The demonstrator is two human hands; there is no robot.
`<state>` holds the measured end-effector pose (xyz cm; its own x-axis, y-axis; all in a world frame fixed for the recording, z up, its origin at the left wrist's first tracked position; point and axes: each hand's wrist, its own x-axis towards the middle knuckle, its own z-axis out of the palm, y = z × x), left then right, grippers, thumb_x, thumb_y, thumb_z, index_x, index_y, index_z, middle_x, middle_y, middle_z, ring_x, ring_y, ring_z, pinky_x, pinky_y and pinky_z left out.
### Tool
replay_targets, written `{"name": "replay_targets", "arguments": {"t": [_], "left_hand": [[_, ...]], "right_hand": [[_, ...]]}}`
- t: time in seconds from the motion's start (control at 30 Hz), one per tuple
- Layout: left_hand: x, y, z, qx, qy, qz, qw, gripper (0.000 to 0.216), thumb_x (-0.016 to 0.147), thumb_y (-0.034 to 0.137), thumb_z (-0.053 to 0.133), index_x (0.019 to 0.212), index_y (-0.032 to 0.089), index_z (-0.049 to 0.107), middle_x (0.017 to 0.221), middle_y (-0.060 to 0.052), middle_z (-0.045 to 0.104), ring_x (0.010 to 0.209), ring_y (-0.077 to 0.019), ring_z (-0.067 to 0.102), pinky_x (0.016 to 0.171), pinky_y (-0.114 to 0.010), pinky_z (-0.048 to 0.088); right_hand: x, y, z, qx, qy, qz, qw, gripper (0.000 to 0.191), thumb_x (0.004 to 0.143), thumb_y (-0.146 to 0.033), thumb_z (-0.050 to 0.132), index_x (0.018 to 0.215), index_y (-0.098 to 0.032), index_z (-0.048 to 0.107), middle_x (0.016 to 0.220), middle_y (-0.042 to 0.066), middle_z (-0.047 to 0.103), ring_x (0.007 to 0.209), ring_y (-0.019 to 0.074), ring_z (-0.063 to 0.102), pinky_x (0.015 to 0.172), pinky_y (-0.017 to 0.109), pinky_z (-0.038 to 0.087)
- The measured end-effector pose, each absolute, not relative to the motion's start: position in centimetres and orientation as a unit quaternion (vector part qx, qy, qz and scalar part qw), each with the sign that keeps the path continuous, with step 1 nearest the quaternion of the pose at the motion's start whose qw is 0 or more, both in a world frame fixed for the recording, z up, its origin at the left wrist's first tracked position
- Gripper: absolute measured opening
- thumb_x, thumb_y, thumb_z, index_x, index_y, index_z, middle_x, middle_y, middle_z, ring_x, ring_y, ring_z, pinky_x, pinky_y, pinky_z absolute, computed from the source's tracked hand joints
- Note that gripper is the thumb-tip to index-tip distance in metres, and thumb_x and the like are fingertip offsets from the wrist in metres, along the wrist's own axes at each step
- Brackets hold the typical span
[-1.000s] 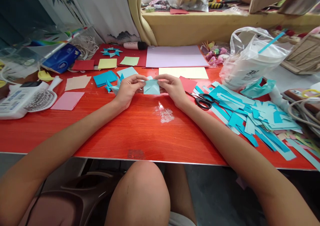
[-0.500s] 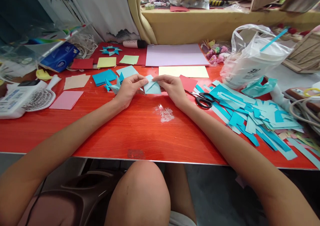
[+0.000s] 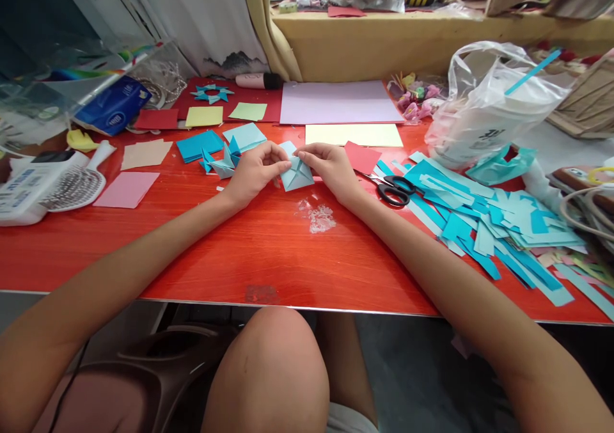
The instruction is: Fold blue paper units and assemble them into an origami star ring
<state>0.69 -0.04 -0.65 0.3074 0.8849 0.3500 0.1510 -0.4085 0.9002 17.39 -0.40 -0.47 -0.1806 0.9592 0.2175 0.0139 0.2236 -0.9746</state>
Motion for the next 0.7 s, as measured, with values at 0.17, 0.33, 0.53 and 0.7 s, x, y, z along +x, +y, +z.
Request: {"name": "replay_targets", "arguments": {"t": [0.17, 0.33, 0.53, 0.7], "left_hand": [[0.63, -0.1, -0.74, 0.722, 0.374, 0.443, 0.377, 0.004, 0.077, 0.016, 0.057, 0.077, 0.016, 0.053, 0.068, 0.004, 0.053, 0.052, -0.0055, 0.05, 0.047, -0.018, 0.043], [0.76, -0.34, -0.43, 0.748, 0.387, 0.433, 0.321, 0.007, 0.074, 0.012, 0.06, 0.074, 0.016, 0.054, 0.068, 0.004, 0.054, 0.06, -0.0057, 0.049, 0.056, -0.018, 0.043], [0.83, -0.54, -0.24, 0.755, 0.386, 0.418, 0.326, 0.007, 0.08, 0.02, 0.054, 0.075, 0.016, 0.056, 0.069, 0.003, 0.055, 0.061, -0.0068, 0.049, 0.058, -0.02, 0.042], [0.71, -0.21, -0.5, 0.745, 0.379, 0.43, 0.341, 0.002, 0.077, 0.014, 0.055, 0.078, 0.016, 0.056, 0.069, 0.003, 0.055, 0.064, -0.0083, 0.051, 0.056, -0.02, 0.041]], "right_hand": [[17.43, -0.32, -0.5, -0.407, -0.609, 0.471, 0.492, 0.009, 0.076, -0.021, 0.061, 0.081, -0.015, 0.066, 0.076, 0.003, 0.062, 0.065, 0.0093, 0.054, 0.062, 0.026, 0.047], [17.53, -0.35, -0.6, -0.413, -0.628, 0.455, 0.478, 0.01, 0.077, -0.02, 0.059, 0.084, -0.016, 0.064, 0.073, 0.002, 0.061, 0.063, 0.01, 0.053, 0.06, 0.026, 0.045], [17.62, -0.37, -0.6, -0.405, -0.64, 0.454, 0.47, 0.011, 0.078, -0.018, 0.059, 0.087, -0.017, 0.063, 0.069, 0.001, 0.06, 0.061, 0.0102, 0.052, 0.057, 0.025, 0.042], [17.58, -0.21, -0.63, -0.41, -0.622, 0.472, 0.471, 0.012, 0.079, -0.023, 0.059, 0.089, -0.018, 0.063, 0.073, 0.001, 0.059, 0.062, 0.0093, 0.05, 0.057, 0.024, 0.042]]}}
